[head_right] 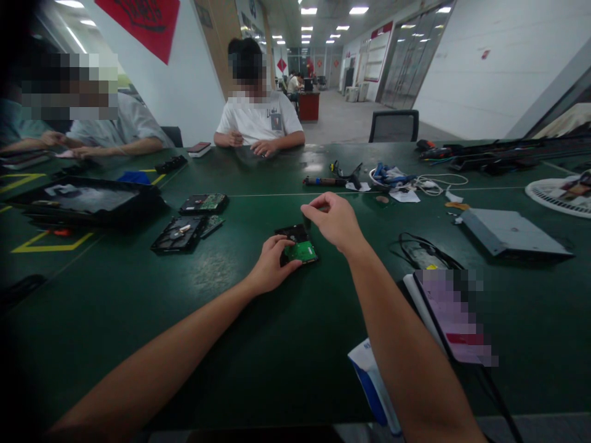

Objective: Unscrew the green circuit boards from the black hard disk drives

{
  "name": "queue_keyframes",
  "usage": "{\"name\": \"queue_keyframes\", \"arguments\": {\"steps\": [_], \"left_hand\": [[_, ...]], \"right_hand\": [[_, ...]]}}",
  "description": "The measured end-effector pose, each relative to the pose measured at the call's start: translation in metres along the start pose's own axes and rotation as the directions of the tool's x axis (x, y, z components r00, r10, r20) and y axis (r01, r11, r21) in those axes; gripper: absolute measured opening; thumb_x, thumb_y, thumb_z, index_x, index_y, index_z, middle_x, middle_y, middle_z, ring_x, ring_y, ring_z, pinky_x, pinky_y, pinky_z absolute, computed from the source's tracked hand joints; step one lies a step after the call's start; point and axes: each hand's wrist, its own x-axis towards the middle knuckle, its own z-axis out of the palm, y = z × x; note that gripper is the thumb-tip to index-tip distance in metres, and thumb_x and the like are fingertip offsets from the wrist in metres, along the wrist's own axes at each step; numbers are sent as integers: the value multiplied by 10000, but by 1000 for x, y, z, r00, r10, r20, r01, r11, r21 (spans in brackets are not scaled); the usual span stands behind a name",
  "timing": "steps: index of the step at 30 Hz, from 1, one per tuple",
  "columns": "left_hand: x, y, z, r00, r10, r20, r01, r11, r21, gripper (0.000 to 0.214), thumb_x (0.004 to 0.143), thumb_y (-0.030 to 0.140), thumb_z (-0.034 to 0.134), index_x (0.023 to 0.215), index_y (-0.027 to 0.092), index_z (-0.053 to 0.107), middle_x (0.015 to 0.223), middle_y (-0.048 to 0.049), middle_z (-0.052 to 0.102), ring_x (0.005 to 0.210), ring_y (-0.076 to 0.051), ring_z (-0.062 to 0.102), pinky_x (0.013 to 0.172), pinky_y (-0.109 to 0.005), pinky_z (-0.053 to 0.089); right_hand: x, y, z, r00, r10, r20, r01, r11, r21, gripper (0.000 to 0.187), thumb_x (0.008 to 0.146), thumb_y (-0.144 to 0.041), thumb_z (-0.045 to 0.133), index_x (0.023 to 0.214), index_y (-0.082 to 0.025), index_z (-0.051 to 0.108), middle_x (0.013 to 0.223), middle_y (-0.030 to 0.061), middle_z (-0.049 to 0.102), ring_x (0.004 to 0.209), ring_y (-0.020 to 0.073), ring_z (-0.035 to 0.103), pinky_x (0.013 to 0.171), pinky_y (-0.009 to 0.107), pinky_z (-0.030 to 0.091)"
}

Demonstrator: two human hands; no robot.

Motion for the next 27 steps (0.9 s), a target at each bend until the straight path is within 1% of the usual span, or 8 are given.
{"name": "queue_keyframes", "arguments": {"steps": [4, 6, 10, 13, 16, 19, 22, 27], "left_hand": [[0, -3, 4, 999, 24, -27, -24, 1000, 14, 506, 897, 418, 755, 1322, 193, 596, 1422, -154, 505, 1412, -343, 431, 1198, -530, 385], [0, -5, 6, 999, 35, -36, -35, 999, 20, 512, 894, 418, 758, 1324, 194, 593, 1411, -154, 508, 1407, -342, 434, 1197, -530, 384], [0, -6, 7, 998, 39, -38, -39, 999, 24, 511, 890, 421, 760, 1319, 200, 594, 1402, -153, 505, 1401, -342, 440, 1189, -526, 391], [1, -6, 6, 999, 36, -33, -36, 999, 23, 516, 892, 431, 757, 1320, 195, 593, 1409, -157, 496, 1408, -347, 431, 1190, -528, 389], [1, -5, 6, 999, 32, -26, -31, 999, 22, 516, 892, 436, 758, 1321, 201, 593, 1417, -157, 492, 1418, -350, 421, 1193, -533, 385], [0, -5, 5, 999, 24, -21, -23, 1000, 16, 507, 897, 434, 755, 1319, 201, 595, 1422, -159, 493, 1422, -347, 421, 1194, -531, 384], [0, -4, 4, 1000, 15, -12, -15, 1000, 10, 507, 902, 423, 752, 1328, 199, 592, 1437, -164, 486, 1429, -348, 414, 1198, -536, 380], [0, -3, 2, 1000, 12, -7, -12, 1000, 7, 509, 902, 429, 752, 1336, 218, 592, 1444, -157, 483, 1436, -353, 412, 1192, -549, 387]], "right_hand": [[0, -1, 4, 1000, 27, -8, -26, 998, 52, 157, 832, -329, 734, 889, -198, 669, 832, 31, 704, 598, 119, 583, 542, 265, 452], [-1, -4, 5, 999, 21, 36, -24, 995, 93, 124, 855, -298, 688, 933, -202, 698, 879, 30, 719, 547, 95, 551, 506, 257, 422], [-2, -6, 7, 990, 10, 139, -31, 988, 150, 176, 914, -324, 635, 991, -210, 745, 964, 46, 741, 532, 84, 536, 467, 248, 391], [-2, -4, 7, 985, 2, 171, -36, 981, 192, 223, 950, -367, 621, 1046, -205, 740, 912, 45, 709, 618, 114, 612, 530, 248, 469], [-3, -3, 6, 985, -3, 175, -32, 980, 198, 255, 971, -338, 591, 1156, -212, 714, 903, 38, 687, 693, 138, 655, 613, 271, 525], [-4, -3, 3, 987, -36, 155, 21, 995, 98, 269, 956, -350, 620, 1173, -230, 725, 902, 36, 701, 686, 141, 621, 596, 274, 493], [-3, -3, 1, 994, -63, 88, 63, 998, -3, 244, 910, -382, 683, 1076, -218, 753, 927, 55, 729, 719, 166, 624, 607, 296, 481], [0, 1, 3, 999, -27, -35, 24, 995, -94, 224, 830, -392, 763, 906, -185, 729, 939, 91, 739, 705, 183, 632, 608, 321, 496]]}}
